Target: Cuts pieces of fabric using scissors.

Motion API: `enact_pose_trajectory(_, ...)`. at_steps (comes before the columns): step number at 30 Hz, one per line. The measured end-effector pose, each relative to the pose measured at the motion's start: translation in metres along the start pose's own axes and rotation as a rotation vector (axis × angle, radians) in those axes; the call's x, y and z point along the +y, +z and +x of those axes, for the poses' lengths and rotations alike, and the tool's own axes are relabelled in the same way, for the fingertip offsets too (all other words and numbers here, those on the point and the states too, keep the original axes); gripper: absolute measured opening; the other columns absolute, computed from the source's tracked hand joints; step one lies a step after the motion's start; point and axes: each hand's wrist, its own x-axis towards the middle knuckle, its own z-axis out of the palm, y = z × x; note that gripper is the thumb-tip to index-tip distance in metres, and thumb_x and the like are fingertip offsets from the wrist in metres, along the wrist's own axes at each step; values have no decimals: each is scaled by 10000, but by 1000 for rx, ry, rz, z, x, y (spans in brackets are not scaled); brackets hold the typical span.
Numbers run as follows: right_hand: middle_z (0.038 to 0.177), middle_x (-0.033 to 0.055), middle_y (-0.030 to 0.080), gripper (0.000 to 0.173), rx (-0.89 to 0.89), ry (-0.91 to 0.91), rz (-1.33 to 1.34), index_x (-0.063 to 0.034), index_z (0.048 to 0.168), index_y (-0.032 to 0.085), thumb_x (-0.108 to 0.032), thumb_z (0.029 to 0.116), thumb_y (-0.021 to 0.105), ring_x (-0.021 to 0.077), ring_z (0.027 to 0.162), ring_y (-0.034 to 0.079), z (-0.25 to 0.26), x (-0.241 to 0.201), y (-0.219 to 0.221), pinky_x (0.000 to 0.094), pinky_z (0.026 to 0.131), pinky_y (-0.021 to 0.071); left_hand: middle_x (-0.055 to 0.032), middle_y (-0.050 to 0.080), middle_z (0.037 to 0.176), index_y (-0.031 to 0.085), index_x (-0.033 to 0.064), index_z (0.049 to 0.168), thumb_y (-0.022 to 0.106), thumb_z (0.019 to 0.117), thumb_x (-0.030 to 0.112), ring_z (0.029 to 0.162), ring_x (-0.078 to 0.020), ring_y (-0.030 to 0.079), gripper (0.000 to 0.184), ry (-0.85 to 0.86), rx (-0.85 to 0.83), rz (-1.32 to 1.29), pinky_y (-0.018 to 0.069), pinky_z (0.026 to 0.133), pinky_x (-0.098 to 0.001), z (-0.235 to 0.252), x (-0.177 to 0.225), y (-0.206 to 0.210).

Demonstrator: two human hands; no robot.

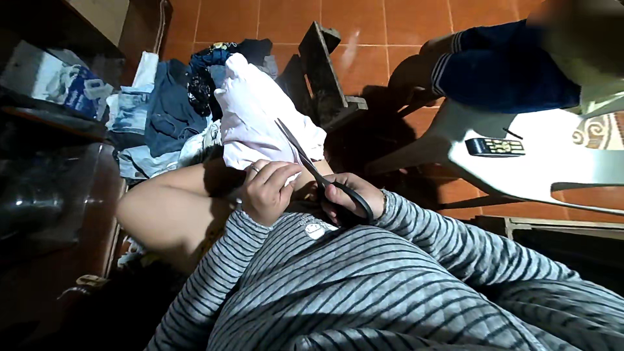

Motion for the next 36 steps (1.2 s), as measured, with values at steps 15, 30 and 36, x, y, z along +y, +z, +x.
enact_pose_trajectory(15,617,-100,597,539,12,-73,-98,-152,911,635,-687,858,671,22,517,582,20,5,-5,189,506,510,-65,760,949,789,78,943,702,959,169,921,-165,667,127,14,3,-47,504,876,-295,-3,-2,-2)
enact_pose_trajectory(30,634,-55,596,574,-8,-29,-87,-137,897,591,-705,852,660,59,543,606,34,-6,-7,206,537,532,-67,763,953,787,72,940,661,940,122,919,-172,659,135,31,-6,-52,496,873,-288,-5,-4,-3)
enact_pose_trajectory(36,570,-65,577,415,57,-2,-67,-136,825,617,-537,901,695,43,482,576,33,-6,-1,192,487,507,-69,767,958,785,71,937,660,943,124,912,-174,663,135,37,-20,-65,497,868,-290,-7,-4,-4)
